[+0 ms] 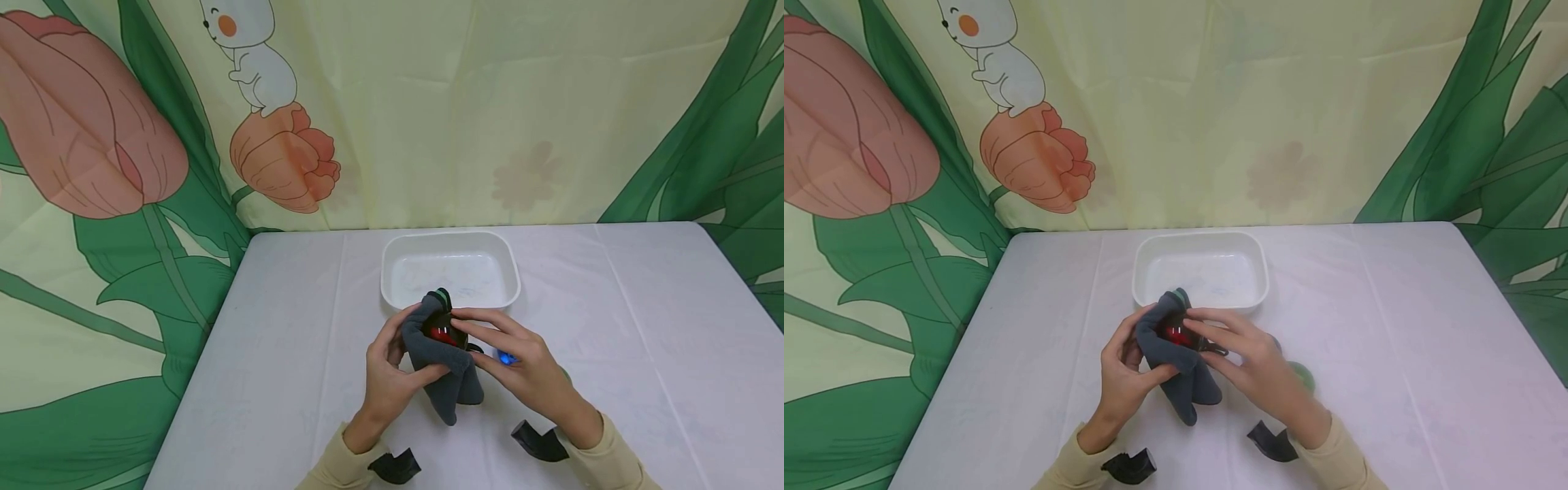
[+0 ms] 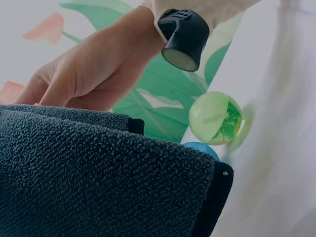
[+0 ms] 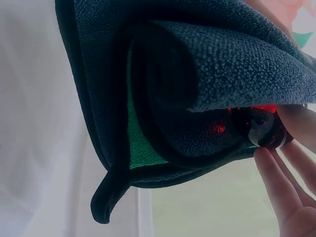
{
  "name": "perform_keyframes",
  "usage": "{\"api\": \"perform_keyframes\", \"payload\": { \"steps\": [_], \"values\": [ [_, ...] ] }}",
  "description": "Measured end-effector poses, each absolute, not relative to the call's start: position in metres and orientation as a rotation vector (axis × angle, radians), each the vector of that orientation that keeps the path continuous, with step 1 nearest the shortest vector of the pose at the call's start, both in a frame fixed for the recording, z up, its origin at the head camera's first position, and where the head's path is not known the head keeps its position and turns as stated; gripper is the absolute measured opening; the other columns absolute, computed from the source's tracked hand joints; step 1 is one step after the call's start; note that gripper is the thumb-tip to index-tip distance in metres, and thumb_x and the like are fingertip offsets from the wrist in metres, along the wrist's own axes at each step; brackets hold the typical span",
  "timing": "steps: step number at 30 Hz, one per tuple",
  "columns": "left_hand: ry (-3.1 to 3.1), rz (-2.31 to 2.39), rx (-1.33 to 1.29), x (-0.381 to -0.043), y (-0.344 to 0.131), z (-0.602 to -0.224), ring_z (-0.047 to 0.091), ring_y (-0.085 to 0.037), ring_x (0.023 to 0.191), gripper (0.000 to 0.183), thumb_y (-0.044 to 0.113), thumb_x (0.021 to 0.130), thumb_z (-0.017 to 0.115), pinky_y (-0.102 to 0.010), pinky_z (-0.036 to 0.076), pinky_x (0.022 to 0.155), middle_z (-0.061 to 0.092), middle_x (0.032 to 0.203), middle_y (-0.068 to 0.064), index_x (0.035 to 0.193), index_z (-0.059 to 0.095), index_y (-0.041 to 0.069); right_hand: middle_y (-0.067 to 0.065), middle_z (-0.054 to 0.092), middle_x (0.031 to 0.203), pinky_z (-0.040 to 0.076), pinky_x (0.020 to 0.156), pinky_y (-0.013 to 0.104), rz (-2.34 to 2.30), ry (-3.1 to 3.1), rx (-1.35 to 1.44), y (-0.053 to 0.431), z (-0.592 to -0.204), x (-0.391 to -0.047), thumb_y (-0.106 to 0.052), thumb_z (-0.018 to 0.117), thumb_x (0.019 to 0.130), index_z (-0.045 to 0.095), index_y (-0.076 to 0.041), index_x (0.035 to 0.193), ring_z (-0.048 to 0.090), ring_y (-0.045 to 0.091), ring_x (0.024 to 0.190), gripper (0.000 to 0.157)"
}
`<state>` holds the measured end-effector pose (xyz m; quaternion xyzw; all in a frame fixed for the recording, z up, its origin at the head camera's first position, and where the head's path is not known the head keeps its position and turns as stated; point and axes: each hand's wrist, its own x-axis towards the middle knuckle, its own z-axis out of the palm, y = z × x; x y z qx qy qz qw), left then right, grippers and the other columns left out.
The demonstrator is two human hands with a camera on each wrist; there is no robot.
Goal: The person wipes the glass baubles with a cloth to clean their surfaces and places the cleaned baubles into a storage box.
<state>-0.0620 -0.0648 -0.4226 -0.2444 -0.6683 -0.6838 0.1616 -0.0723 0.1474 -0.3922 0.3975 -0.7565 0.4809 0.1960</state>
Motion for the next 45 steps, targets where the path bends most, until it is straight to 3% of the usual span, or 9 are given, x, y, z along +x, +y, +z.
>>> {"api": "perform_keyframes", "payload": {
  "steps": [9,12,15,19,30,35,38,45],
  "values": [
    [-1.906,-1.939,-0.718,-0.0621,-0.0649,-0.4218,0.066,-0.019,0.109,0.075,-0.004,0.074,0.083,-0.031,0.056,0.093,0.064,0.123,-0.024,0.141,0.048,-0.001,0.014,0.062,0.131,0.049,0.096,0.015,1.412,-2.160,1.055,0.1461,-0.3922,-0.0707,-0.030,0.062,0.096,0.064,-0.002,0.129,0.058,0.012,0.124,0.044],
    [-1.905,-1.930,-0.734,-0.0625,-0.0647,-0.4212,0.066,-0.020,0.109,0.076,-0.003,0.074,0.084,-0.031,0.056,0.094,0.064,0.123,-0.024,0.141,0.047,-0.001,0.015,0.062,0.130,0.052,0.094,0.019,1.490,-2.197,1.012,0.1459,-0.3931,-0.0693,-0.011,0.071,0.090,0.063,-0.001,0.130,0.059,0.010,0.122,0.042],
    [-1.912,-1.943,-0.735,-0.0628,-0.0647,-0.4206,0.066,-0.019,0.109,0.077,-0.003,0.074,0.084,-0.031,0.056,0.094,0.064,0.124,-0.024,0.141,0.047,-0.001,0.013,0.062,0.129,0.056,0.090,0.024,1.572,-2.232,0.957,0.1451,-0.3937,-0.0683,0.010,0.076,0.079,0.062,-0.001,0.131,0.060,0.009,0.119,0.055],
    [-1.931,-1.966,-0.724,-0.0630,-0.0651,-0.4206,0.066,-0.019,0.110,0.077,-0.004,0.074,0.084,-0.031,0.057,0.093,0.064,0.124,-0.023,0.142,0.047,0.001,0.012,0.063,0.128,0.058,0.087,0.027,1.622,-2.257,0.917,0.1449,-0.3947,-0.0682,0.018,0.075,0.074,0.062,-0.002,0.132,0.061,0.009,0.118,0.063],
    [-1.919,-1.955,-0.703,-0.0634,-0.0649,-0.4229,0.067,-0.018,0.107,0.077,-0.009,0.072,0.083,-0.031,0.058,0.090,0.065,0.122,-0.023,0.141,0.049,0.002,0.008,0.058,0.138,0.049,0.099,0.018,1.451,-2.349,0.990,0.1521,-0.3879,-0.0681,0.013,0.081,0.072,0.059,-0.008,0.137,0.054,0.007,0.127,0.072],
    [-1.910,-1.974,-0.711,-0.0630,-0.0640,-0.4233,0.067,-0.018,0.107,0.077,-0.008,0.073,0.083,-0.030,0.058,0.090,0.064,0.123,-0.023,0.141,0.049,0.002,0.011,0.058,0.138,0.047,0.098,0.013,1.371,-2.239,1.101,0.1526,-0.3905,-0.0706,-0.018,0.072,0.092,0.062,-0.006,0.134,0.054,0.013,0.128,0.045],
    [-1.911,-1.982,-0.705,-0.0625,-0.0633,-0.4231,0.067,-0.018,0.108,0.077,-0.007,0.073,0.083,-0.030,0.058,0.089,0.064,0.123,-0.023,0.141,0.049,0.003,0.012,0.059,0.136,0.048,0.095,0.012,1.341,-2.188,1.127,0.1511,-0.3920,-0.0720,-0.034,0.058,0.098,0.063,-0.005,0.132,0.056,0.014,0.126,0.045],
    [-1.921,-1.990,-0.691,-0.0624,-0.0618,-0.4224,0.067,-0.018,0.108,0.077,-0.007,0.073,0.083,-0.030,0.058,0.089,0.065,0.123,-0.023,0.141,0.049,0.003,0.012,0.061,0.134,0.049,0.091,0.010,1.293,-2.165,1.110,0.1506,-0.3928,-0.0727,-0.036,0.057,0.099,0.063,-0.005,0.131,0.058,0.015,0.123,0.045]
  ]
}}
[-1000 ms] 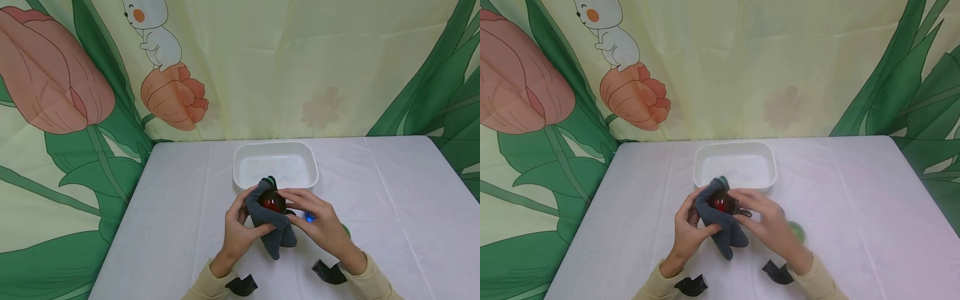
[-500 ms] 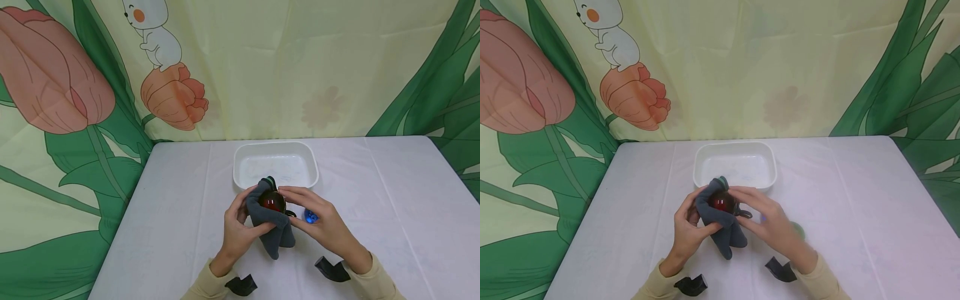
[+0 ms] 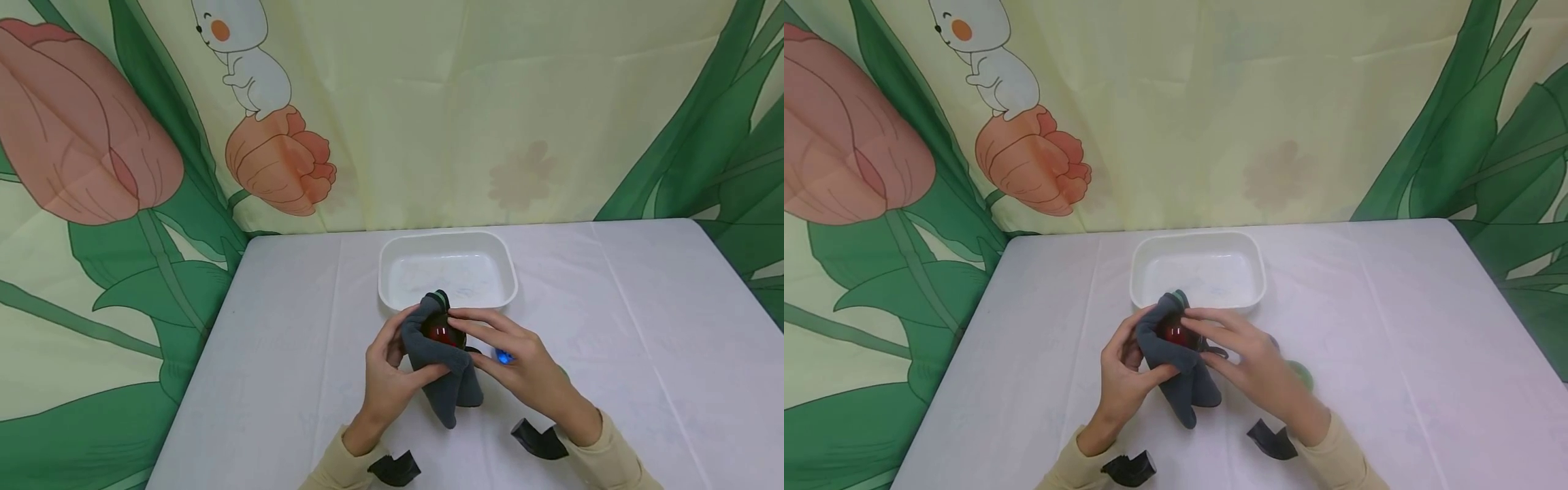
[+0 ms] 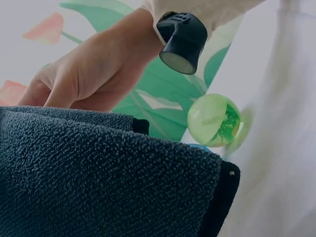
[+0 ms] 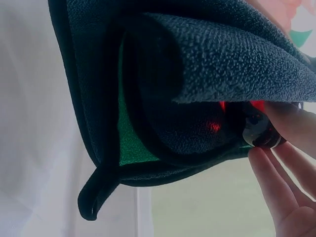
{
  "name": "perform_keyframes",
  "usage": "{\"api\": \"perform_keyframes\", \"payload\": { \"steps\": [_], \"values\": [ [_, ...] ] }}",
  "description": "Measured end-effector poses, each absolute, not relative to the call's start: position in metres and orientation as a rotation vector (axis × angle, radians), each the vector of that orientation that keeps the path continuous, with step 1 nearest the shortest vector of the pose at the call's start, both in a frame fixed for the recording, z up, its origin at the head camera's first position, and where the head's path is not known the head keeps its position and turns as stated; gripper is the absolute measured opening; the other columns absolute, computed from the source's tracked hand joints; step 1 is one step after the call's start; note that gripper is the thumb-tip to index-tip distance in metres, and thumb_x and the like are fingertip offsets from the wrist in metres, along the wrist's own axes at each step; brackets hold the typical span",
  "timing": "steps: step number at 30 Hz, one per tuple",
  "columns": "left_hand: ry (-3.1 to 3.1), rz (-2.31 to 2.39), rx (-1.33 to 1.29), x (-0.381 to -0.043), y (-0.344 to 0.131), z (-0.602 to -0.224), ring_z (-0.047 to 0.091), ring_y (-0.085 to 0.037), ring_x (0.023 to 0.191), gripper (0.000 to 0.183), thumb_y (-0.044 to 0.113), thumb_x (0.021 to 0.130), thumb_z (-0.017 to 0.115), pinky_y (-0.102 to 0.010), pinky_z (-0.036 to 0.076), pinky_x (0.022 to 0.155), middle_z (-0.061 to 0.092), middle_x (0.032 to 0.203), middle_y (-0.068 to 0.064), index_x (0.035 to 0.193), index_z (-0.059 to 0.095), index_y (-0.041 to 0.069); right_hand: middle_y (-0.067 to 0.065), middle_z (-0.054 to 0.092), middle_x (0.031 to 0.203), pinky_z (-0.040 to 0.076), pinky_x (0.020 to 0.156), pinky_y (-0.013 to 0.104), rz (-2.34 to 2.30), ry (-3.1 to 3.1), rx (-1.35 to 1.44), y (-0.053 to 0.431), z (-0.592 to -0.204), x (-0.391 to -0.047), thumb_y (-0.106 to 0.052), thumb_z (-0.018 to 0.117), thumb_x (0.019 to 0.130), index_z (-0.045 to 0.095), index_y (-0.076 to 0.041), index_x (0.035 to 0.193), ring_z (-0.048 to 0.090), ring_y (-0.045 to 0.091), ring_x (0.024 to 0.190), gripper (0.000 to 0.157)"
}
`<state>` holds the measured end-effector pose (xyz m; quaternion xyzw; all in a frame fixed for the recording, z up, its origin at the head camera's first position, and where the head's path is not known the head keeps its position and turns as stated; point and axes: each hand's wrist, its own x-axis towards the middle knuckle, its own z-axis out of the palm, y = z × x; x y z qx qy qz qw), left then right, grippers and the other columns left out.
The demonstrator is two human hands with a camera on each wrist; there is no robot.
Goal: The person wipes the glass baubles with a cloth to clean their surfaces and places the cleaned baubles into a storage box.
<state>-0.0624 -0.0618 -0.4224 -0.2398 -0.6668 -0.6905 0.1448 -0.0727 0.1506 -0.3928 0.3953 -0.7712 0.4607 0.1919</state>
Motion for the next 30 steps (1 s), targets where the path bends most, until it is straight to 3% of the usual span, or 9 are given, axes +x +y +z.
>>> {"api": "perform_keyframes", "payload": {
  "steps": [6,10,13,16,26,30],
  "values": [
    [-1.933,-1.991,-0.698,-0.0618,-0.0626,-0.4217,0.066,-0.019,0.109,0.077,-0.007,0.073,0.083,-0.030,0.057,0.091,0.064,0.125,-0.023,0.141,0.049,0.002,0.013,0.062,0.131,0.049,0.091,0.011,1.325,-2.152,1.090,0.1492,-0.3924,-0.0727,-0.034,0.059,0.098,0.063,-0.003,0.131,0.060,0.013,0.121,0.046],
    [-1.935,-1.992,-0.697,-0.0614,-0.0629,-0.4204,0.066,-0.020,0.111,0.079,-0.007,0.072,0.084,-0.031,0.056,0.093,0.063,0.126,-0.022,0.141,0.048,0.002,0.013,0.062,0.130,0.054,0.090,0.019,1.464,-2.171,1.067,0.1485,-0.3924,-0.0715,-0.012,0.070,0.091,0.060,0.000,0.133,0.061,0.011,0.120,0.044],
    [-1.936,-1.990,-0.700,-0.0614,-0.0629,-0.4198,0.066,-0.020,0.112,0.079,-0.007,0.071,0.084,-0.032,0.056,0.094,0.063,0.127,-0.022,0.142,0.048,0.002,0.014,0.062,0.129,0.057,0.088,0.025,1.557,-2.215,1.030,0.1484,-0.3924,-0.0705,0.009,0.074,0.081,0.059,0.001,0.134,0.061,0.010,0.120,0.057],
    [-1.931,-1.978,-0.712,-0.0623,-0.0630,-0.4209,0.066,-0.020,0.111,0.078,-0.008,0.072,0.083,-0.032,0.056,0.093,0.063,0.126,-0.022,0.141,0.048,0.002,0.013,0.062,0.130,0.057,0.088,0.026,1.592,-2.266,1.001,0.1489,-0.3919,-0.0700,0.016,0.075,0.076,0.059,-0.001,0.135,0.060,0.008,0.120,0.063],
    [-1.904,-1.949,-0.697,-0.0633,-0.0629,-0.4235,0.067,-0.019,0.108,0.076,-0.007,0.072,0.082,-0.031,0.058,0.090,0.065,0.123,-0.022,0.140,0.050,0.002,0.010,0.057,0.138,0.051,0.098,0.020,1.474,-2.302,1.053,0.1512,-0.3877,-0.0693,0.016,0.078,0.073,0.057,-0.005,0.138,0.056,0.010,0.126,0.071],
    [-1.900,-1.963,-0.697,-0.0619,-0.0632,-0.4230,0.067,-0.018,0.108,0.075,-0.006,0.073,0.083,-0.031,0.058,0.090,0.064,0.123,-0.023,0.140,0.049,0.002,0.011,0.058,0.137,0.047,0.100,0.015,1.399,-2.229,1.100,0.1512,-0.3894,-0.0701,-0.008,0.074,0.089,0.062,-0.006,0.133,0.055,0.013,0.127,0.046]
  ]
}}
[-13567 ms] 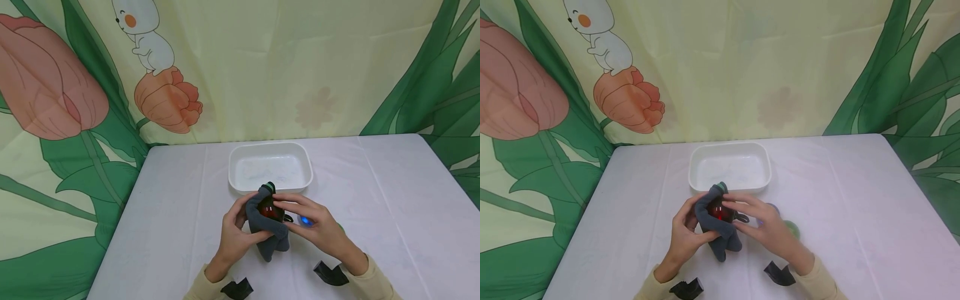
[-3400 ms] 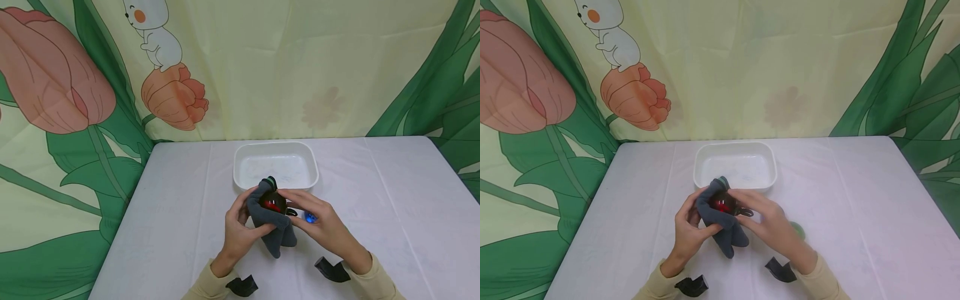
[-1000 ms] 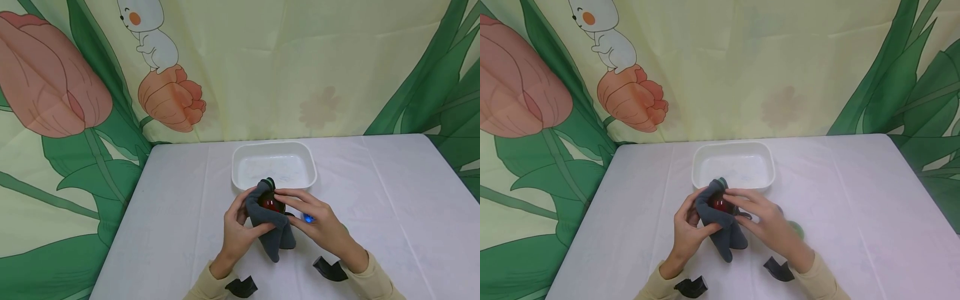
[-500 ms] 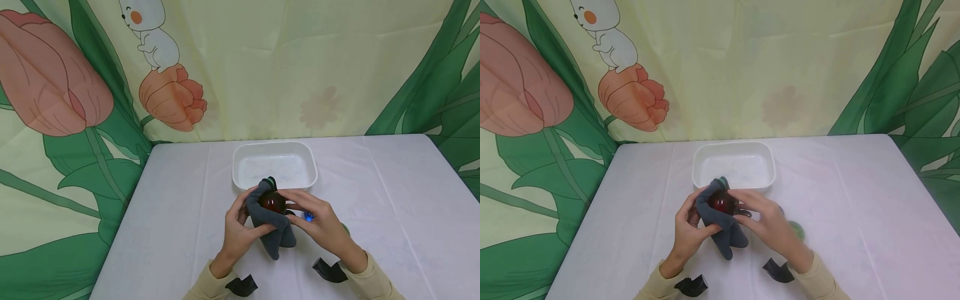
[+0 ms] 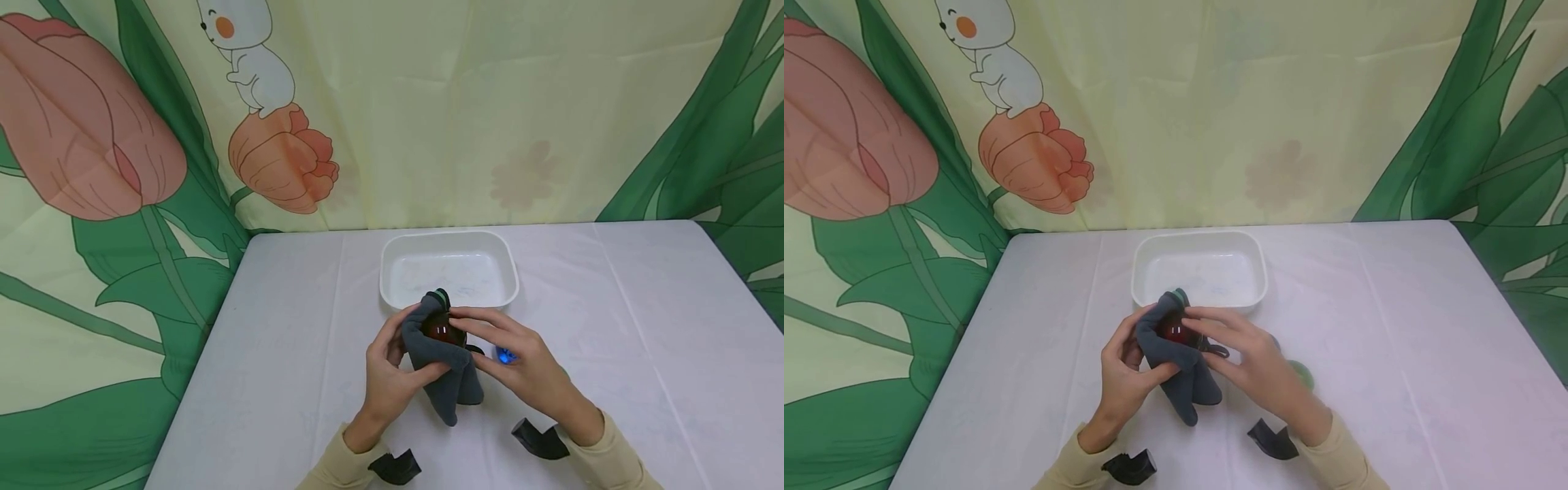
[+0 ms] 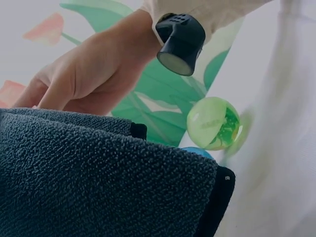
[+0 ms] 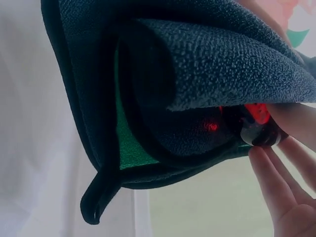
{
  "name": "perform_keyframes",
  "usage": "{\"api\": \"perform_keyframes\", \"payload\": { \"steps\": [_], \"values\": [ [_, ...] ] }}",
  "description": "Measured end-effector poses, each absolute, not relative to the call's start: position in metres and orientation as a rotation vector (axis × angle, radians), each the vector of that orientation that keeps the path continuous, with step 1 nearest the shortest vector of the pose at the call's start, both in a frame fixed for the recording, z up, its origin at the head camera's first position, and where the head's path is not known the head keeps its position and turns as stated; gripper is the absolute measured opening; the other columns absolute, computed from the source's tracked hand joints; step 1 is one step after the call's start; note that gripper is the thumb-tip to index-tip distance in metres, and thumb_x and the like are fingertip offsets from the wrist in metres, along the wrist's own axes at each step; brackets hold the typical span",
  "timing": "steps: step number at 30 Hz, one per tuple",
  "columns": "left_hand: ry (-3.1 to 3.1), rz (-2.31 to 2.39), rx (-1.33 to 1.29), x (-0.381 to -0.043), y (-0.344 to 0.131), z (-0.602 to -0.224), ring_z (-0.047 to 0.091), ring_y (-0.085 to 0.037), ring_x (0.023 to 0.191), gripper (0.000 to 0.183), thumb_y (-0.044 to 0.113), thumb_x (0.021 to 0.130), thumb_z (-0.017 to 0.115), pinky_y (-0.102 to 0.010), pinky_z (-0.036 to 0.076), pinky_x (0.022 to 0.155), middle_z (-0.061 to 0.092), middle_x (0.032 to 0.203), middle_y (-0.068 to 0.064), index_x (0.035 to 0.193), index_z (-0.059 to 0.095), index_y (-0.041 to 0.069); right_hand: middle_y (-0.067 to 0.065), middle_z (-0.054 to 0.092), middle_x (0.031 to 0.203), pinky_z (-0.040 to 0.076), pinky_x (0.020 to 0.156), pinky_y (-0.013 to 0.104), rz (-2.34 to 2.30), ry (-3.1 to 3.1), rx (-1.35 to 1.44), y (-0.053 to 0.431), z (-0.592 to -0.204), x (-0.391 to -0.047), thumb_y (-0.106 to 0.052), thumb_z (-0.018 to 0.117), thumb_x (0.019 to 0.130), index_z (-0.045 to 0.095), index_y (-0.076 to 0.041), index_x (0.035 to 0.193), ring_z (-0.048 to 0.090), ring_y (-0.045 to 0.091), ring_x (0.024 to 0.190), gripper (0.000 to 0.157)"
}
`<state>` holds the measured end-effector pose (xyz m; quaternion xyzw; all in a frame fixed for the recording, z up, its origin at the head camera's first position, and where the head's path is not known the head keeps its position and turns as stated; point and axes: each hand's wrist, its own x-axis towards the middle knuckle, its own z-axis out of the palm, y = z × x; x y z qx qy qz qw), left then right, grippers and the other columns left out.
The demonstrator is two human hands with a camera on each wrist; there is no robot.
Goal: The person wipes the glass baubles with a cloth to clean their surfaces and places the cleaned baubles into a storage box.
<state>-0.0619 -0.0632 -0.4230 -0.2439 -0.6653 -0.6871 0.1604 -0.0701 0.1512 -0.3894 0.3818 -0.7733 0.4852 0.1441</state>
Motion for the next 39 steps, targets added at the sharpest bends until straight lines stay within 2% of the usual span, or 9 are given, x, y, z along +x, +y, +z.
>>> {"api": "perform_keyframes", "payload": {
  "steps": [2,4,10,12,15,19,23,32,39],
  "values": [
    [-1.904,-1.967,-0.697,-0.0617,-0.0634,-0.4227,0.067,-0.018,0.108,0.075,-0.005,0.074,0.083,-0.031,0.058,0.090,0.064,0.124,-0.023,0.141,0.049,0.002,0.013,0.059,0.135,0.048,0.098,0.014,1.376,-2.188,1.125,0.1507,-0.3904,-0.0711,-0.022,0.066,0.096,0.063,-0.005,0.132,0.056,0.014,0.127,0.040],
    [-1.909,-1.974,-0.695,-0.0617,-0.0635,-0.4227,0.067,-0.018,0.108,0.075,-0.004,0.074,0.083,-0.030,0.058,0.090,0.064,0.124,-0.023,0.141,0.049,0.002,0.013,0.060,0.134,0.048,0.096,0.013,1.357,-2.163,1.130,0.1500,-0.3909,-0.0718,-0.033,0.058,0.099,0.064,-0.004,0.131,0.057,0.014,0.126,0.043],
    [-1.922,-1.970,-0.707,-0.0614,-0.0638,-0.4219,0.066,-0.018,0.109,0.076,-0.004,0.074,0.084,-0.030,0.057,0.091,0.064,0.124,-0.023,0.141,0.049,0.001,0.014,0.062,0.132,0.048,0.095,0.012,1.338,-2.136,1.110,0.1483,-0.3907,-0.0720,-0.034,0.058,0.099,0.064,-0.003,0.130,0.058,0.014,0.124,0.045],
    [-1.922,-1.955,-0.722,-0.0613,-0.0639,-0.4215,0.066,-0.018,0.109,0.076,-0.003,0.074,0.084,-0.030,0.057,0.092,0.064,0.124,-0.024,0.141,0.048,0.000,0.014,0.062,0.132,0.048,0.095,0.013,1.365,-2.138,1.101,0.1483,-0.3908,-0.0715,-0.032,0.060,0.098,0.064,-0.002,0.130,0.058,0.014,0.123,0.044],
    [-1.917,-1.952,-0.733,-0.0612,-0.0638,-0.4208,0.066,-0.018,0.109,0.076,0.001,0.075,0.085,-0.030,0.057,0.092,0.064,0.124,-0.023,0.141,0.048,0.000,0.014,0.061,0.131,0.052,0.094,0.018,1.507,-2.161,1.079,0.1485,-0.3906,-0.0701,-0.013,0.068,0.093,0.062,0.000,0.131,0.059,0.013,0.122,0.041],
    [-1.910,-1.961,-0.746,-0.0618,-0.0641,-0.4203,0.067,-0.018,0.108,0.075,0.004,0.076,0.085,-0.031,0.057,0.091,0.065,0.123,-0.023,0.141,0.048,0.000,0.013,0.059,0.133,0.056,0.091,0.029,1.800,-2.230,0.973,0.1486,-0.3884,-0.0673,0.013,0.072,0.082,0.059,0.001,0.134,0.059,0.012,0.122,0.055],
    [-1.911,-1.951,-0.739,-0.0622,-0.0654,-0.4208,0.067,-0.018,0.106,0.075,0.000,0.074,0.086,-0.031,0.059,0.088,0.066,0.120,-0.023,0.140,0.049,0.000,0.013,0.058,0.135,0.056,0.092,0.031,1.896,-2.300,0.900,0.1489,-0.3866,-0.0666,0.013,0.070,0.083,0.057,0.000,0.136,0.057,0.012,0.123,0.056],
    [-1.903,-1.931,-0.698,-0.0630,-0.0668,-0.4211,0.069,-0.019,0.105,0.080,-0.011,0.064,0.086,-0.033,0.059,0.088,0.067,0.118,-0.024,0.136,0.053,-0.001,0.012,0.057,0.137,0.054,0.095,0.031,1.862,-2.345,0.941,0.1506,-0.3831,-0.0669,0.010,0.071,0.083,0.056,-0.003,0.138,0.057,0.011,0.124,0.058],
    [-1.885,-1.965,-0.696,-0.0614,-0.0656,-0.4214,0.068,-0.018,0.107,0.080,-0.012,0.065,0.085,-0.032,0.058,0.089,0.065,0.120,-0.025,0.137,0.052,-0.001,0.009,0.058,0.138,0.049,0.101,0.020,1.652,-2.339,0.990,0.1519,-0.3855,-0.0673,0.011,0.077,0.077,0.062,-0.006,0.133,0.053,0.010,0.129,0.060]
  ]
}}
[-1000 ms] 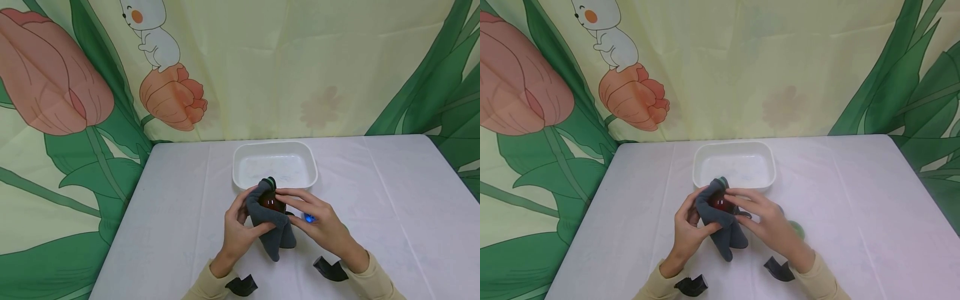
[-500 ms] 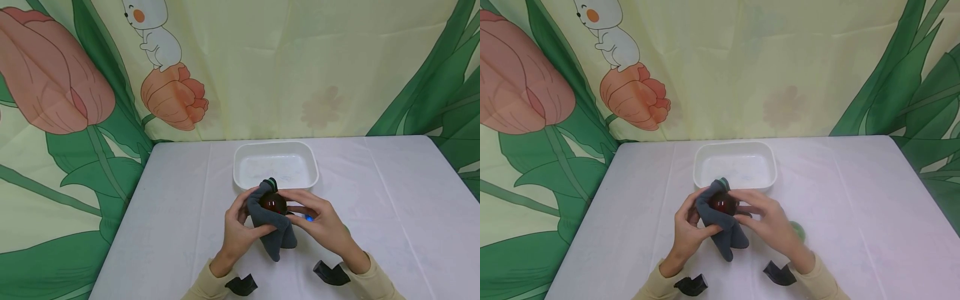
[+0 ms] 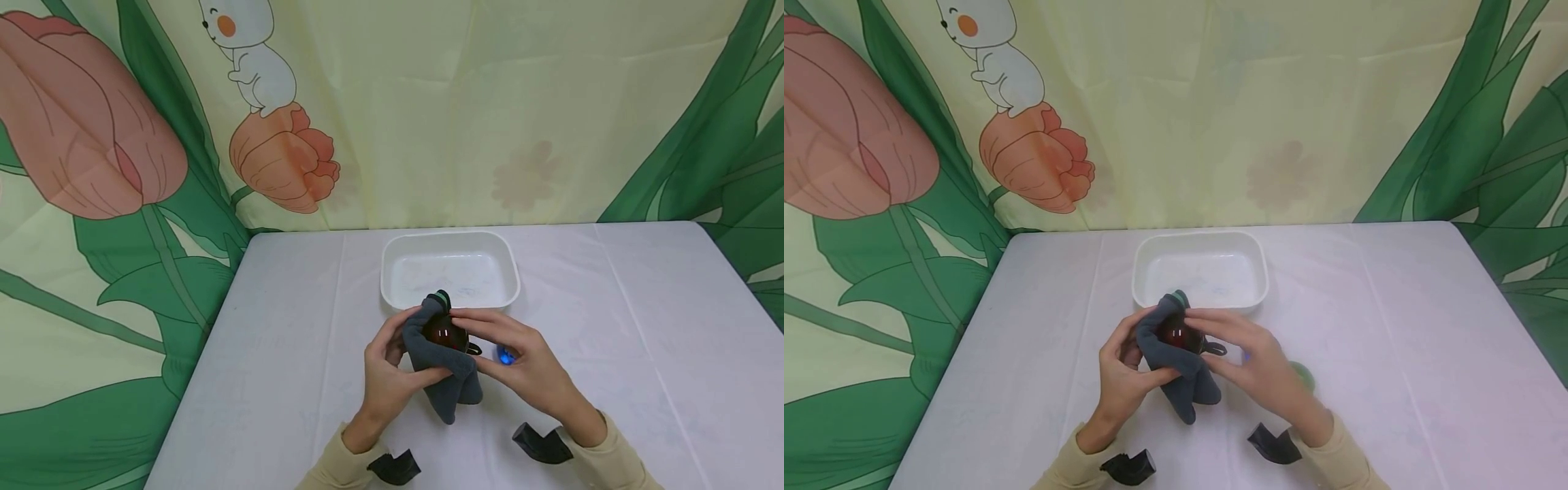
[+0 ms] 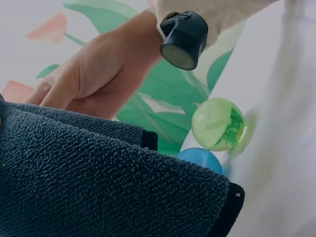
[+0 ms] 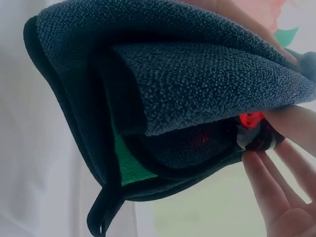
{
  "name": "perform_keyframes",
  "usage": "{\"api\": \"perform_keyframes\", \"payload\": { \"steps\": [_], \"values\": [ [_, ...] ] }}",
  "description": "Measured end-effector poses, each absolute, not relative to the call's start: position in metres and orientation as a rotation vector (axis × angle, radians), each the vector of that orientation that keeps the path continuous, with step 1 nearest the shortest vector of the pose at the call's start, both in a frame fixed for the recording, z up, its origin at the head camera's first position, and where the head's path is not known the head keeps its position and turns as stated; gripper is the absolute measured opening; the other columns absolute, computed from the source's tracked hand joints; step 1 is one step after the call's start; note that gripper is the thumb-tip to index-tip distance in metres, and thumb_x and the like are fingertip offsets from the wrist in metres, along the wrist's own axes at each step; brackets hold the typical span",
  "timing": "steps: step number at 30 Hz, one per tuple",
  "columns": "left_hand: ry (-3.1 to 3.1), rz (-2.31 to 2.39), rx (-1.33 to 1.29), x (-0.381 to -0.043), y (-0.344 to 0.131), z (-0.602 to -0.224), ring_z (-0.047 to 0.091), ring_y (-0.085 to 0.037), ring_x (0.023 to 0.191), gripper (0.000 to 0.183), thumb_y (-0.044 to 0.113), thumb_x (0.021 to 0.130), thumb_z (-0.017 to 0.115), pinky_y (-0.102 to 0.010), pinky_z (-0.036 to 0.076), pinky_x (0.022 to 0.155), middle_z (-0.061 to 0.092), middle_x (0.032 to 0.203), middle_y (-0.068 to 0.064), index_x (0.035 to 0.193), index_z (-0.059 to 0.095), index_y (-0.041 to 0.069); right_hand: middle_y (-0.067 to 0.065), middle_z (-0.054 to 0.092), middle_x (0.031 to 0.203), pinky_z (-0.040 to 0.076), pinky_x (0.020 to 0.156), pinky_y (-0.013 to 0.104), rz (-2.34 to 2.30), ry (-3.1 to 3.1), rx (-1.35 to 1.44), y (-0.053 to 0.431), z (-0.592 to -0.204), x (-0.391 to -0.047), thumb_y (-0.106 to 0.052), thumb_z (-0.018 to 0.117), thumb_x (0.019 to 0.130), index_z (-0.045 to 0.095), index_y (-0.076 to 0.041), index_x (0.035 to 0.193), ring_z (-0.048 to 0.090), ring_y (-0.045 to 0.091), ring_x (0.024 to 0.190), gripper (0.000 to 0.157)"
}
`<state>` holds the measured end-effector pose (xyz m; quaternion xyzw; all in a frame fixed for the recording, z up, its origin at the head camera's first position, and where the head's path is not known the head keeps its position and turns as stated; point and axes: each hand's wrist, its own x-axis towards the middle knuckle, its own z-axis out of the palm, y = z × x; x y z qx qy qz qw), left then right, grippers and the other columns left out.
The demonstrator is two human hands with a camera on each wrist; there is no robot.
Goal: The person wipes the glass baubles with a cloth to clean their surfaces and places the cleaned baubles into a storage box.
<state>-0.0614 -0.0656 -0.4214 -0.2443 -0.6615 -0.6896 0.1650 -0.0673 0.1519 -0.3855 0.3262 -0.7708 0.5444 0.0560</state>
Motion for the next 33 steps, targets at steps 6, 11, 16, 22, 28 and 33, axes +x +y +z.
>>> {"api": "perform_keyframes", "payload": {
  "steps": [6,11,16,22,28,33],
  "values": [
    [-1.897,-1.977,-0.685,-0.0598,-0.0646,-0.4212,0.067,-0.019,0.108,0.079,-0.011,0.067,0.085,-0.032,0.058,0.090,0.065,0.122,-0.023,0.137,0.052,0.000,0.010,0.060,0.136,0.049,0.099,0.018,1.553,-2.283,1.043,0.1520,-0.3892,-0.0685,0.016,0.078,0.072,0.064,-0.006,0.131,0.055,0.011,0.127,0.064],
    [-1.895,-1.975,-0.700,-0.0609,-0.0645,-0.4222,0.067,-0.019,0.108,0.078,-0.009,0.069,0.085,-0.032,0.058,0.090,0.065,0.122,-0.023,0.138,0.051,0.000,0.011,0.060,0.135,0.049,0.099,0.017,1.537,-2.214,1.081,0.1507,-0.3904,-0.0695,0.018,0.078,0.070,0.064,-0.003,0.130,0.056,0.013,0.126,0.066],
    [-1.882,-1.970,-0.721,-0.0617,-0.0650,-0.4228,0.067,-0.018,0.108,0.075,0.000,0.073,0.086,-0.030,0.058,0.090,0.065,0.122,-0.024,0.139,0.050,0.000,0.014,0.061,0.133,0.051,0.097,0.020,1.561,-2.189,1.082,0.1493,-0.3905,-0.0704,0.018,0.077,0.071,0.063,-0.001,0.131,0.059,0.013,0.124,0.065],
    [-1.895,-1.964,-0.729,-0.0616,-0.0644,-0.4216,0.066,-0.019,0.109,0.076,0.001,0.073,0.086,-0.031,0.057,0.091,0.064,0.123,-0.023,0.140,0.049,0.000,0.013,0.061,0.132,0.057,0.089,0.030,1.765,-2.271,0.952,0.1487,-0.3887,-0.0685,0.014,0.073,0.080,0.059,-0.002,0.135,0.060,0.011,0.121,0.059],
    [-1.898,-1.953,-0.712,-0.0612,-0.0639,-0.4199,0.067,-0.019,0.108,0.078,-0.010,0.068,0.083,-0.031,0.057,0.091,0.065,0.121,-0.024,0.138,0.050,-0.001,0.012,0.060,0.134,0.057,0.091,0.031,1.805,-2.339,0.911,0.1492,-0.3860,-0.0671,0.010,0.073,0.082,0.058,-0.003,0.136,0.059,0.011,0.121,0.057],
    [-1.890,-1.928,-0.732,-0.0612,-0.0641,-0.4196,0.067,-0.019,0.108,0.079,-0.011,0.067,0.083,-0.031,0.058,0.090,0.065,0.120,-0.025,0.138,0.050,-0.003,0.009,0.058,0.136,0.054,0.095,0.029,1.711,-2.357,0.955,0.1512,-0.3844,-0.0675,0.008,0.076,0.080,0.058,-0.005,0.137,0.056,0.010,0.125,0.062]
  ]
}}
